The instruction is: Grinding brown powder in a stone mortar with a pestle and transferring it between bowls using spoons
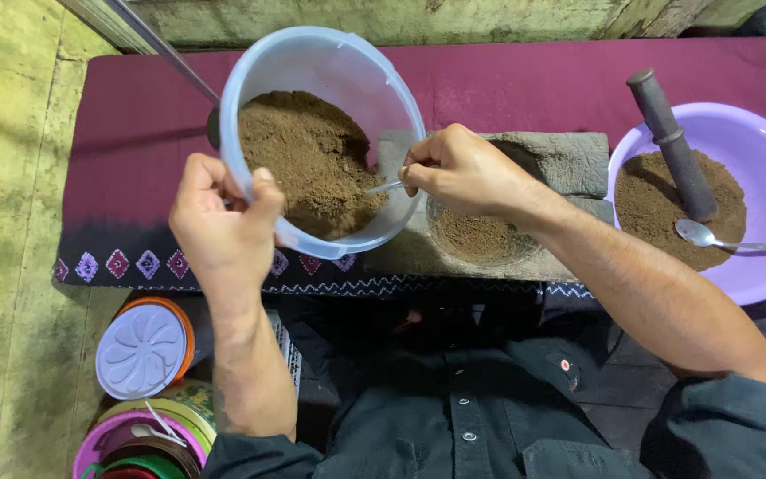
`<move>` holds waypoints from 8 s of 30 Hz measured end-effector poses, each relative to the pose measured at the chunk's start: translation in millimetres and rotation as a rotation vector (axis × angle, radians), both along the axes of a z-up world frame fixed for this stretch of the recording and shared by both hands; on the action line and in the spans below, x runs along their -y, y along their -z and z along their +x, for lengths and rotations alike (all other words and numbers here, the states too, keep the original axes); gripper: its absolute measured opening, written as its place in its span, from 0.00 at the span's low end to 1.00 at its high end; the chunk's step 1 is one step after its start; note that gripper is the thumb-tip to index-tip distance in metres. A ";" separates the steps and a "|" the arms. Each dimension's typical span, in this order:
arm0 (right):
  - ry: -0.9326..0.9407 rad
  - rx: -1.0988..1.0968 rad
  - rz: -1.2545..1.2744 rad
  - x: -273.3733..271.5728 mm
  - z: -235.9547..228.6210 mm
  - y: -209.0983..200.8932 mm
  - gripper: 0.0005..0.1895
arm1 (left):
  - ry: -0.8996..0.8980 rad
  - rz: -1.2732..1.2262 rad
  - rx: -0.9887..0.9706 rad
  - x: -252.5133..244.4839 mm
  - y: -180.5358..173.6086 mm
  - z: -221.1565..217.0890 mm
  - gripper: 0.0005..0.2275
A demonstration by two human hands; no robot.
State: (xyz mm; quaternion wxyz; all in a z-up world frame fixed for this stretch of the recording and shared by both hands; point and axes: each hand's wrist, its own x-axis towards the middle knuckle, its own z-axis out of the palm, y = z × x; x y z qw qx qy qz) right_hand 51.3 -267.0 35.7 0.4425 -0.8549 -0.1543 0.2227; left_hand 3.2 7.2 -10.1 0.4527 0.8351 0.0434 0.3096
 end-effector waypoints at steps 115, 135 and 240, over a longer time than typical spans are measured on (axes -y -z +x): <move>-0.356 0.870 -0.370 -67.4 22.6 85.9 0.06 | 0.428 0.404 0.225 40.5 0.3 -0.4 0.09; -0.379 0.608 -0.162 -78.3 -95.5 106.1 0.21 | 0.105 0.133 -0.541 -30.0 45.2 18.5 0.06; 0.571 0.771 1.107 82.4 -66.6 85.8 0.14 | 0.474 0.470 -0.013 122.8 70.2 -1.6 0.04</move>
